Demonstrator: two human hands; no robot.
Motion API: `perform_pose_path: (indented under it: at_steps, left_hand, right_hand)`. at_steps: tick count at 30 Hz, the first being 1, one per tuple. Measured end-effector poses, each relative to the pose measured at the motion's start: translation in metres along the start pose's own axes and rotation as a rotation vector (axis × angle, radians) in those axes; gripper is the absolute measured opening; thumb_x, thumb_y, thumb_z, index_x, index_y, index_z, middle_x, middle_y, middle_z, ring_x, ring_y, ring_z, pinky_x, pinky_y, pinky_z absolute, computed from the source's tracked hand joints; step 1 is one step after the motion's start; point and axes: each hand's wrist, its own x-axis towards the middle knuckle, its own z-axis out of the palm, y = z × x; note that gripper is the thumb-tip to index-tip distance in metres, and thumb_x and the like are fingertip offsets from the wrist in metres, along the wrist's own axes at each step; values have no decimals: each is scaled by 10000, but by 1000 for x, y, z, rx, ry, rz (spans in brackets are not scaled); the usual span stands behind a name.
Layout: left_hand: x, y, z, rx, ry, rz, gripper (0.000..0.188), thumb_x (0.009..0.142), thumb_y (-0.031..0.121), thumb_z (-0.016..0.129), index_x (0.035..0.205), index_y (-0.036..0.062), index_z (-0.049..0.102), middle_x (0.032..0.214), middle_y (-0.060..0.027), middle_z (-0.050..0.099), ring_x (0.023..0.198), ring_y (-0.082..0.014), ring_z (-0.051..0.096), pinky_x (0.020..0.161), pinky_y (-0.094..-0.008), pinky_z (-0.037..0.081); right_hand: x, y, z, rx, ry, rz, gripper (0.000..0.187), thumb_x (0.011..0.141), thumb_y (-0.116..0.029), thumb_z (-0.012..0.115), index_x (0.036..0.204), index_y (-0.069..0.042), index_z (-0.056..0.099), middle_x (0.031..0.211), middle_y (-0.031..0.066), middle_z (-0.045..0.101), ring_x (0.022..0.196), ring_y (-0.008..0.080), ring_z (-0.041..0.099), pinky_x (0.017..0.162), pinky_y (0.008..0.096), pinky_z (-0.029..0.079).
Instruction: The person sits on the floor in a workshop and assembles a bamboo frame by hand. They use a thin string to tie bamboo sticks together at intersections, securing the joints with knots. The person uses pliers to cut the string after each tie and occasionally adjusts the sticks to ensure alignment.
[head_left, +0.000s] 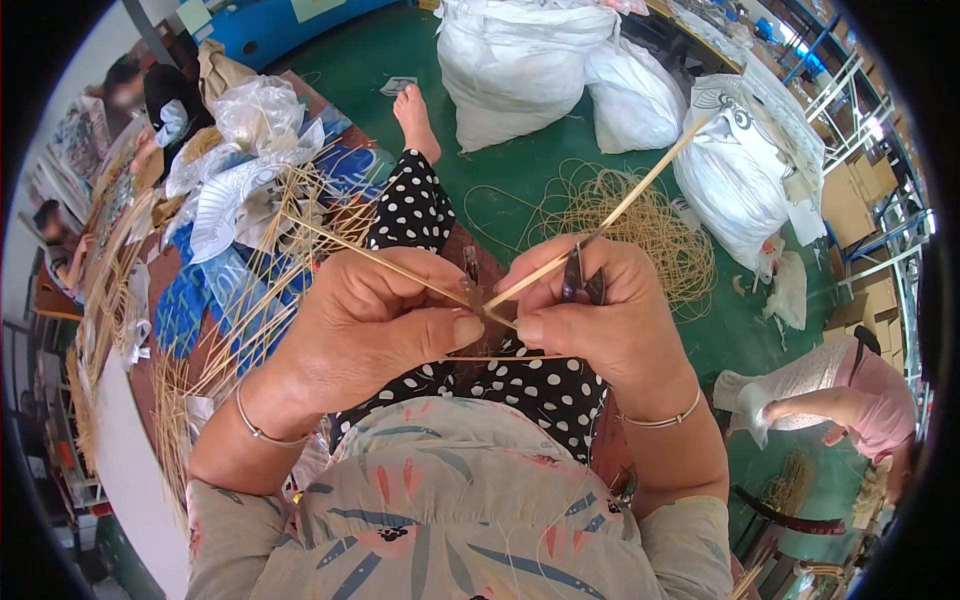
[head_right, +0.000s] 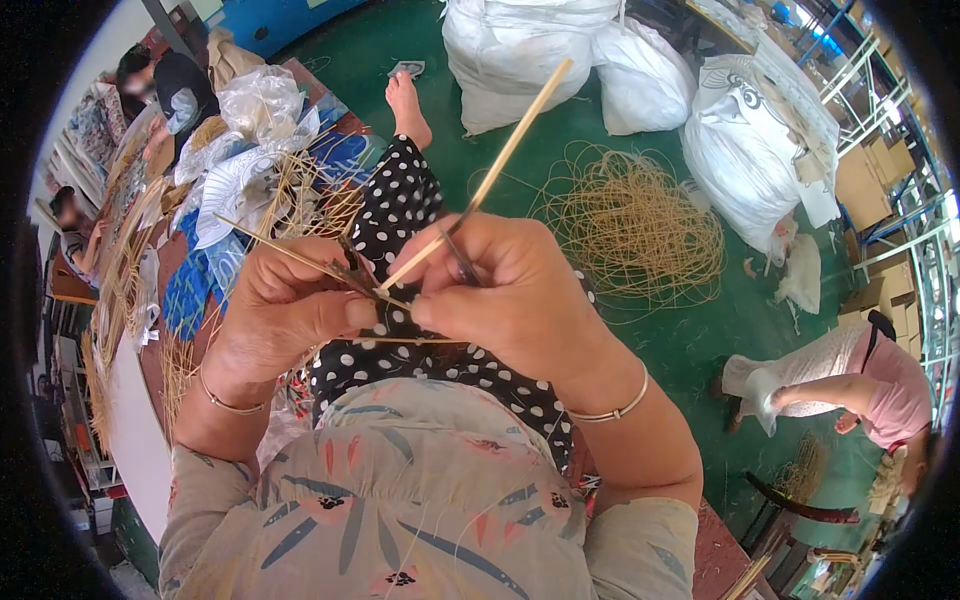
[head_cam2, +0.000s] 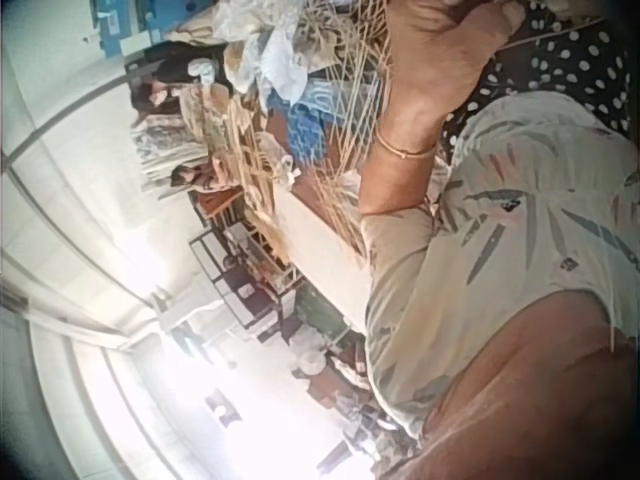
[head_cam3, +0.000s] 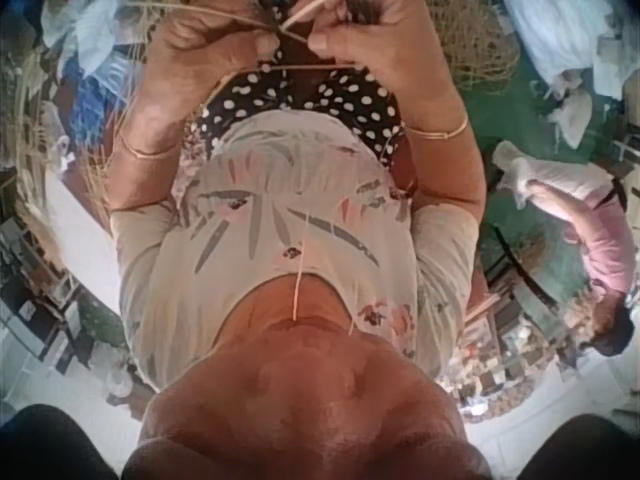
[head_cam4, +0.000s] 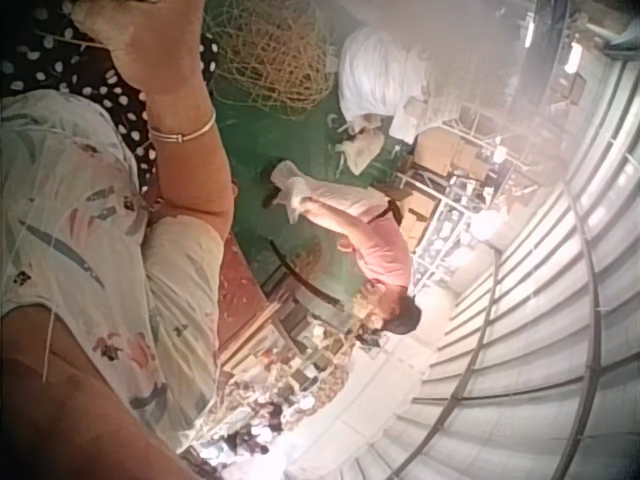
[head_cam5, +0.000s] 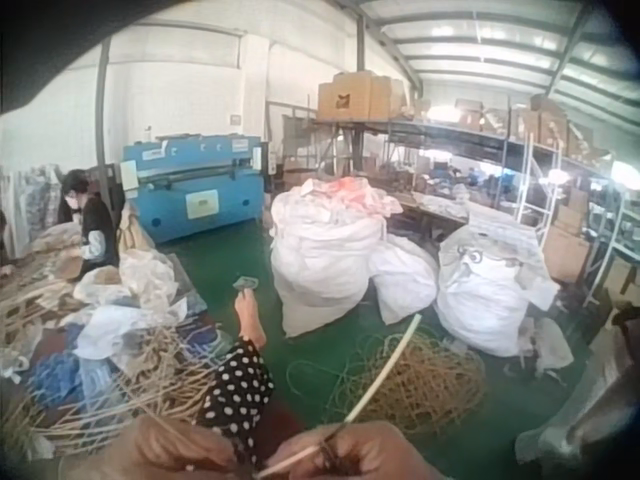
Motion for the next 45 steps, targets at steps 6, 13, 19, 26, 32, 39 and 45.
perform_pose_path:
  at_steps: [6, 13, 19, 26, 32, 39, 45]
  left_hand:
    - [-2, -7, -1, 13, -1, 43, 100, 760, -60, 592, 856, -37, 584, 786, -33, 581, 678, -58, 518, 580, -179, 409]
    - [-2, -5, 0, -9, -41, 38, 83, 782, -7, 598, 858, -28, 574, 768, -14, 561, 669, -54, 496, 573, -179, 392]
    - [0, -4, 2, 115, 11, 37, 159, 768, 138, 633, 694, 10, 576, 633, -54, 578, 544, -97, 528, 479, -209, 393]
    - [-3, -5, -4, 159, -100, 76, 108, 805, 80, 599, 813, -27, 585, 705, -9, 538, 613, -50, 460, 523, -181, 356]
    - [-4, -9, 2, 101, -65, 105, 118, 814, 82, 588, 802, -35, 581, 688, -24, 543, 595, -54, 472, 511, -182, 371]
    - [-4, -13, 2, 76, -59, 98, 125, 823, 83, 574, 794, -38, 577, 683, -32, 527, 579, -61, 481, 485, -185, 376]
    - [-4, -17, 2, 104, -55, 194, 99, 819, 65, 575, 806, -33, 575, 712, -29, 517, 577, -57, 471, 488, -183, 372]
  right_hand:
    - [1, 1, -2, 14, -36, -12, 190, 686, 55, 602, 862, -17, 604, 642, -48, 510, 555, 2, 442, 496, 149, 337]
    - [1, 1, -5, -29, -68, -30, 193, 683, 53, 606, 858, -28, 607, 646, -54, 500, 569, 2, 437, 506, 155, 343]
    - [0, -1, -5, -38, -94, 1, 192, 671, 43, 615, 847, -35, 611, 646, -58, 496, 560, 1, 424, 496, 158, 330]
    - [1, 2, -5, -29, -100, -18, 198, 664, 41, 619, 844, -40, 611, 642, -59, 490, 556, 4, 417, 491, 163, 322]
    - [0, 4, -6, -41, -92, -61, 195, 666, 43, 613, 844, -37, 605, 655, -63, 476, 567, 5, 413, 498, 167, 328]
    - [-1, 0, -8, -72, -109, -38, 198, 668, 48, 610, 846, -36, 600, 661, -63, 480, 577, 3, 413, 505, 162, 332]
    - [0, 2, -10, 36, -72, -102, 150, 697, 15, 606, 841, -26, 592, 660, -33, 518, 567, 16, 453, 493, 163, 358]
